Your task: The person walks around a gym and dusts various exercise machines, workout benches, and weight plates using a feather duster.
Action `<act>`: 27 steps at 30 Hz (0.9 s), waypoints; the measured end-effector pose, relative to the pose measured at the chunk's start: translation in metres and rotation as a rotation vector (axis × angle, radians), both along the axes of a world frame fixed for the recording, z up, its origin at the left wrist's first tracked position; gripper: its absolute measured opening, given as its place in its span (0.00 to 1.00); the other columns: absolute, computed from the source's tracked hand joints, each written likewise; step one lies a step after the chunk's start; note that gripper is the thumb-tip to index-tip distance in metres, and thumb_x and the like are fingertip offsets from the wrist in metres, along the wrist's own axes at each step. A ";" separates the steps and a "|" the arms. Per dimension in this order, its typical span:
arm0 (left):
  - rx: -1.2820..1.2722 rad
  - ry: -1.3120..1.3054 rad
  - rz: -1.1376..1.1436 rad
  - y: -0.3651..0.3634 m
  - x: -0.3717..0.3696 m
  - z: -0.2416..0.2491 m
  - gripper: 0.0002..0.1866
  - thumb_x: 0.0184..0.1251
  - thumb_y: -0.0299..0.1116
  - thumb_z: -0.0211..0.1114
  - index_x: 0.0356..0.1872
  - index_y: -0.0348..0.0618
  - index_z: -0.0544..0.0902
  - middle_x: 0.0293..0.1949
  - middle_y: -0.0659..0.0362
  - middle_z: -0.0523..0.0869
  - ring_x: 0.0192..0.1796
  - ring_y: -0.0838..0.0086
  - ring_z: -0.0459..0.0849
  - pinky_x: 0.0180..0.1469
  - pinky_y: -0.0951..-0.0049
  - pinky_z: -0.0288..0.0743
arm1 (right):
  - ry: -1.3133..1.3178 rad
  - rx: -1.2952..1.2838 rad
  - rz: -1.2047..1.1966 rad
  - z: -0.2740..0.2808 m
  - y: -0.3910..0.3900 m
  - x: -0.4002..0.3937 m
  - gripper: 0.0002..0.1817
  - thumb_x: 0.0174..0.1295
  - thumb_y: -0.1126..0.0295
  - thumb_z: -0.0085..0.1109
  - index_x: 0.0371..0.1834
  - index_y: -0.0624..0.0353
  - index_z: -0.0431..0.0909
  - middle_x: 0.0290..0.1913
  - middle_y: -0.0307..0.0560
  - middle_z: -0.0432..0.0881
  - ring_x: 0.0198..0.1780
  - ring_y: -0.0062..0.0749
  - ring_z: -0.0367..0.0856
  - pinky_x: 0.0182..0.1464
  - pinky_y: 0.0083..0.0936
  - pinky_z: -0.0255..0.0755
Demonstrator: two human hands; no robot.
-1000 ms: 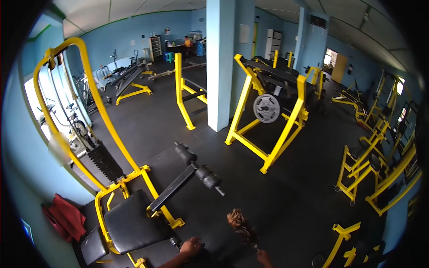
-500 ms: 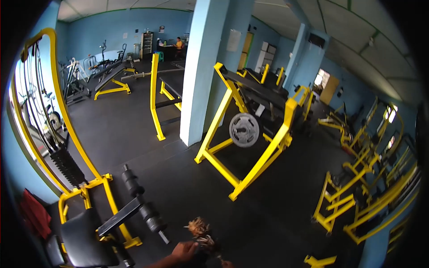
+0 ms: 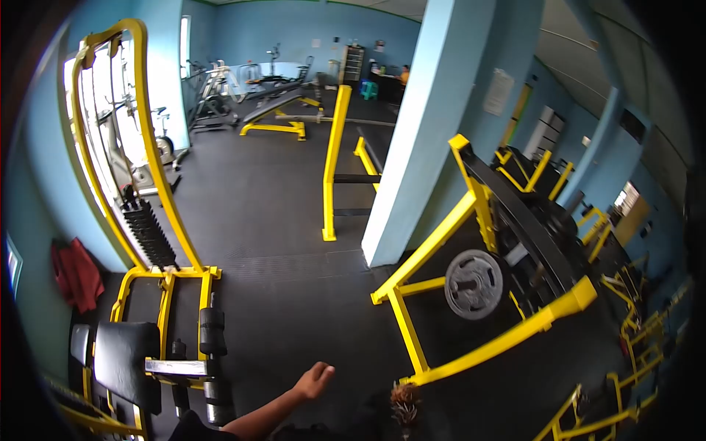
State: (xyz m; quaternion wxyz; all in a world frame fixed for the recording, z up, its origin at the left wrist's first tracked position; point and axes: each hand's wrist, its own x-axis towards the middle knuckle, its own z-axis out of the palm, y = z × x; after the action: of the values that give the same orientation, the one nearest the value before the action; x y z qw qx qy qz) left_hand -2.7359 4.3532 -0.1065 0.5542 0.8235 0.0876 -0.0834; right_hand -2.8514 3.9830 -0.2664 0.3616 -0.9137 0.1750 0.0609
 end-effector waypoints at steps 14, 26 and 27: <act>-0.553 0.546 1.092 0.055 0.054 -0.124 0.21 0.75 0.48 0.55 0.59 0.46 0.74 0.39 0.59 0.82 0.30 0.72 0.80 0.29 0.68 0.75 | 0.625 -0.348 0.408 -0.042 -0.058 0.389 0.29 0.69 0.44 0.45 0.52 0.58 0.81 0.49 0.67 0.77 0.52 0.44 0.76 0.55 0.39 0.69; -0.924 0.610 1.385 0.196 0.191 -0.232 0.10 0.73 0.46 0.54 0.44 0.55 0.77 0.37 0.61 0.78 0.33 0.65 0.77 0.35 0.60 0.72 | 0.625 -0.059 0.373 0.001 0.199 0.632 0.21 0.64 0.53 0.57 0.44 0.63 0.83 0.38 0.53 0.85 0.40 0.45 0.84 0.43 0.38 0.75; -0.914 0.567 1.338 0.214 0.221 -0.234 0.10 0.73 0.45 0.54 0.43 0.55 0.78 0.37 0.61 0.78 0.33 0.65 0.77 0.35 0.60 0.72 | 0.480 -0.065 0.479 0.008 0.221 0.650 0.21 0.65 0.53 0.58 0.44 0.63 0.83 0.39 0.53 0.85 0.41 0.46 0.84 0.43 0.37 0.75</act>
State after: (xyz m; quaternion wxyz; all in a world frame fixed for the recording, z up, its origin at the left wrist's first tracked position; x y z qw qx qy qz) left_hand -2.5148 4.5668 -0.3402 0.7213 0.2427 0.6479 0.0312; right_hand -2.2018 4.2038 -0.2589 0.2561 -0.8995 0.0373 0.3520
